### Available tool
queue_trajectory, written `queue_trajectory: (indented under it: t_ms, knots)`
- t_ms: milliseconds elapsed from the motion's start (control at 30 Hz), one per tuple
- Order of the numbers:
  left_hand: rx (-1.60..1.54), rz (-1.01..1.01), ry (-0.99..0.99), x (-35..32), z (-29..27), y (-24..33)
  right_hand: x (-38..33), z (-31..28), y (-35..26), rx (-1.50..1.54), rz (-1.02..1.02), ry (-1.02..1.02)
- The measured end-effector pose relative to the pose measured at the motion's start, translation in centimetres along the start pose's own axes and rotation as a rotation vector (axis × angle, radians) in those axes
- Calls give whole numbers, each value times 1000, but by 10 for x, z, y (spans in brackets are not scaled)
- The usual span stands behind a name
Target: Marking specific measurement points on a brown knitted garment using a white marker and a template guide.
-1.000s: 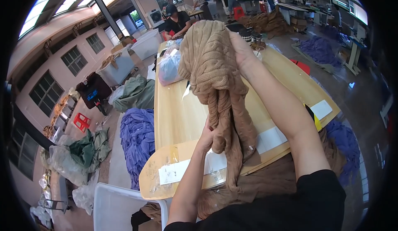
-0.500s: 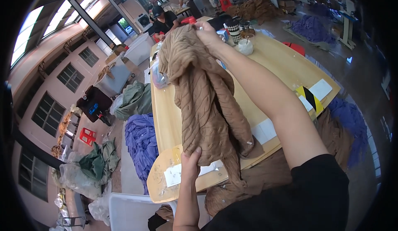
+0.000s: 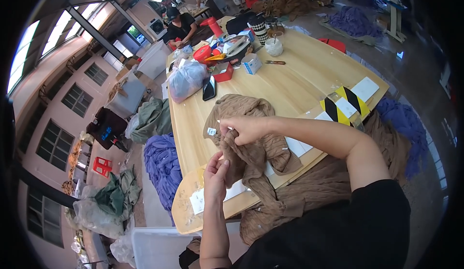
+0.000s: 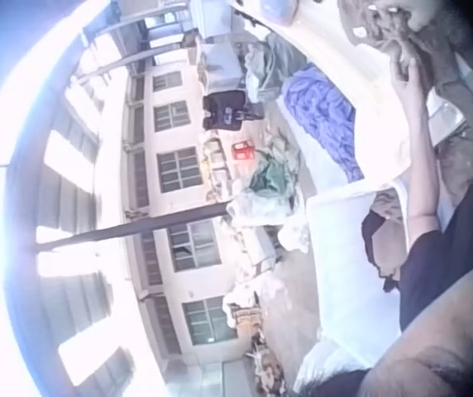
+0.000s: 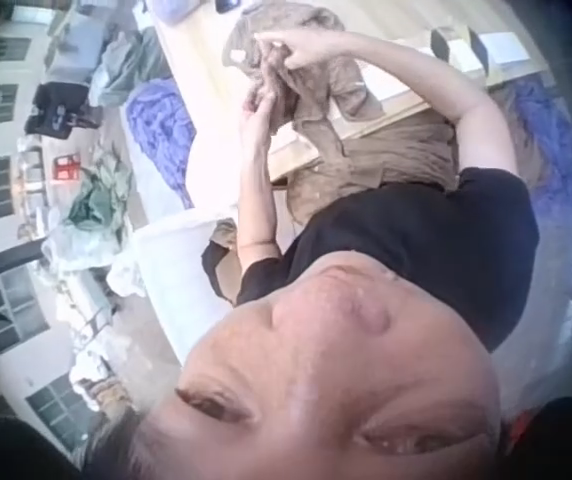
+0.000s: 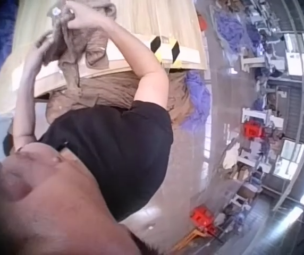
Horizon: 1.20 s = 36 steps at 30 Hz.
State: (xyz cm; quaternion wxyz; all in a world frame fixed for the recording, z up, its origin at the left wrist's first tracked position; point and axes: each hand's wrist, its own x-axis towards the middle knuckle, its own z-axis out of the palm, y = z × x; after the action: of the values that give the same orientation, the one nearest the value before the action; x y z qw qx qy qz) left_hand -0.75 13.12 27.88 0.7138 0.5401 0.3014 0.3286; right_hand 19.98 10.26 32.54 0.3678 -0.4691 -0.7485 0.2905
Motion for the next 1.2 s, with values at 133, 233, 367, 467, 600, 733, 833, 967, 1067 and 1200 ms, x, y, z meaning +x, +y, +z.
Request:
queue_trajectory:
  t_ms: [133, 233, 367, 467, 600, 733, 833, 967, 1067, 1200]
  knots:
    - [202, -174, -203, -2, -18, -7, 1, 0, -6, 105, -31, 60]
    - [193, -375, -301, -3, -27, -10, -1, -1, -5, 204, -66, 105]
    - [-263, -556, -373, -11, -22, -11, 0, -8, 0, 298, -64, 229]
    - [-613, -400, -271, -12, -12, -5, 3, -19, 8, 335, -77, 373]
    - [-194, -329, -488, -8, -13, -15, 7, -23, 15, 507, -65, 380]
    - [408, -180, -436, -10, 8, -25, 11, -22, 17, 478, -109, 372]
    - [462, -28, -467, -8, 9, -30, 16, -19, 17, 485, -126, 399]
    - [58, -353, -384, -14, 39, -8, 24, -13, 27, 550, -128, 492]
    - [306, -341, -592, -21, 39, -6, 27, -10, 28, 574, -151, 481]
    - [737, -214, -635, -29, 42, 3, 23, -10, 36, 497, -159, 503]
